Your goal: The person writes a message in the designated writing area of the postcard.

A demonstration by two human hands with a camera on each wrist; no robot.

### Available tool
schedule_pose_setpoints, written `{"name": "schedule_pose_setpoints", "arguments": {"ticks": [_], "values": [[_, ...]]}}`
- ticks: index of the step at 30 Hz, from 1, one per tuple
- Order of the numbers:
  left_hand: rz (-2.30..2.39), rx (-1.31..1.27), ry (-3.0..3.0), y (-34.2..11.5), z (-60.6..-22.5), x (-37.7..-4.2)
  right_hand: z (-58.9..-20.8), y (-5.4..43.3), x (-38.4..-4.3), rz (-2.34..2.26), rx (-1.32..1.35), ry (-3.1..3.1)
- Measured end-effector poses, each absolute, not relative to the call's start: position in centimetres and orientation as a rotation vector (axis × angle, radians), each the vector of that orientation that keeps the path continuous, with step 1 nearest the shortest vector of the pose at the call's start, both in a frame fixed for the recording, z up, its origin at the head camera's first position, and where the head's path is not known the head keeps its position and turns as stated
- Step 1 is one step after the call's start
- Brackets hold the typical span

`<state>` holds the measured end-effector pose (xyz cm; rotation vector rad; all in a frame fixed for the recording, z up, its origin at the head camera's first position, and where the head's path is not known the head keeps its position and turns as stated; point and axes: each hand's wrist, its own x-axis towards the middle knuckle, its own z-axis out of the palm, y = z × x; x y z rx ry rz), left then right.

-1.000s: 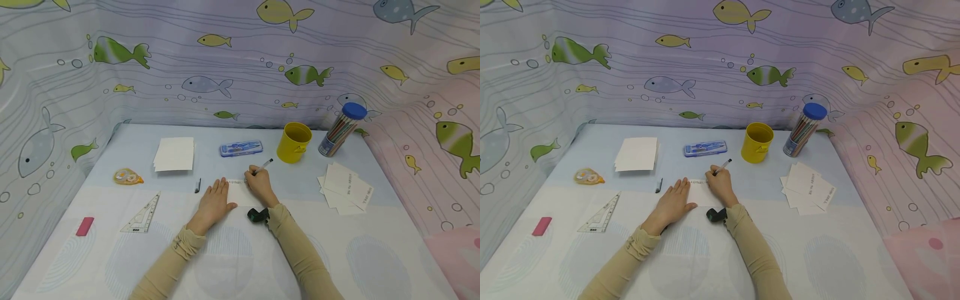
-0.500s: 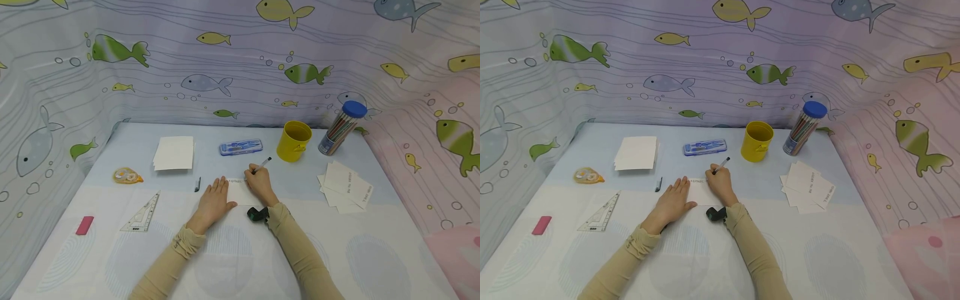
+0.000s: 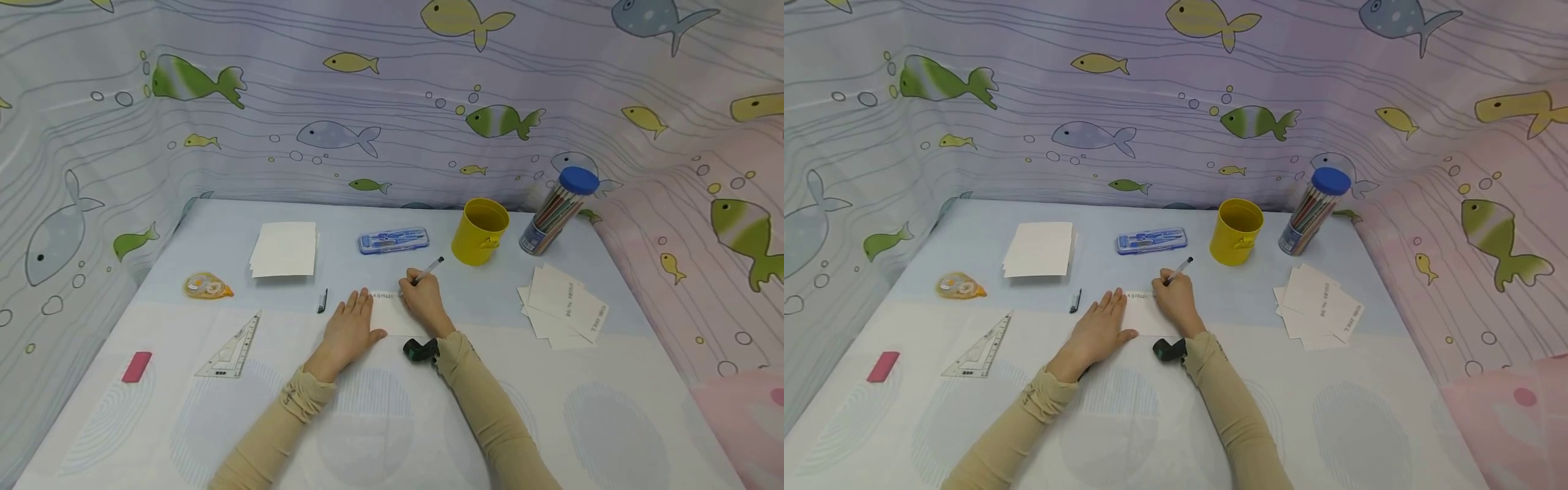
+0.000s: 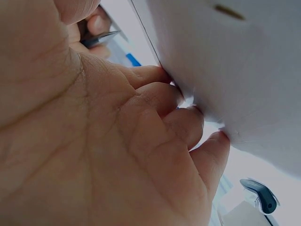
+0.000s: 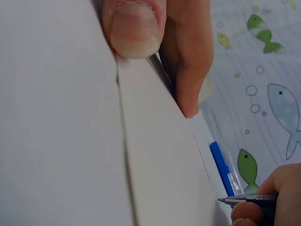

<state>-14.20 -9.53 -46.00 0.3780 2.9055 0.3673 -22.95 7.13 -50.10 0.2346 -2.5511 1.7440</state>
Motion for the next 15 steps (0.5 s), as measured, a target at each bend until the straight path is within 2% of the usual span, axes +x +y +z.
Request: {"name": "schedule_pose_setpoints", "arguments": {"ticks": [15], "values": [[0.372,0.375,2.893,-9.56,-45.88,-14.16,-49.97,7.13,-22.74,1.784,0.244,-2.56]]}}
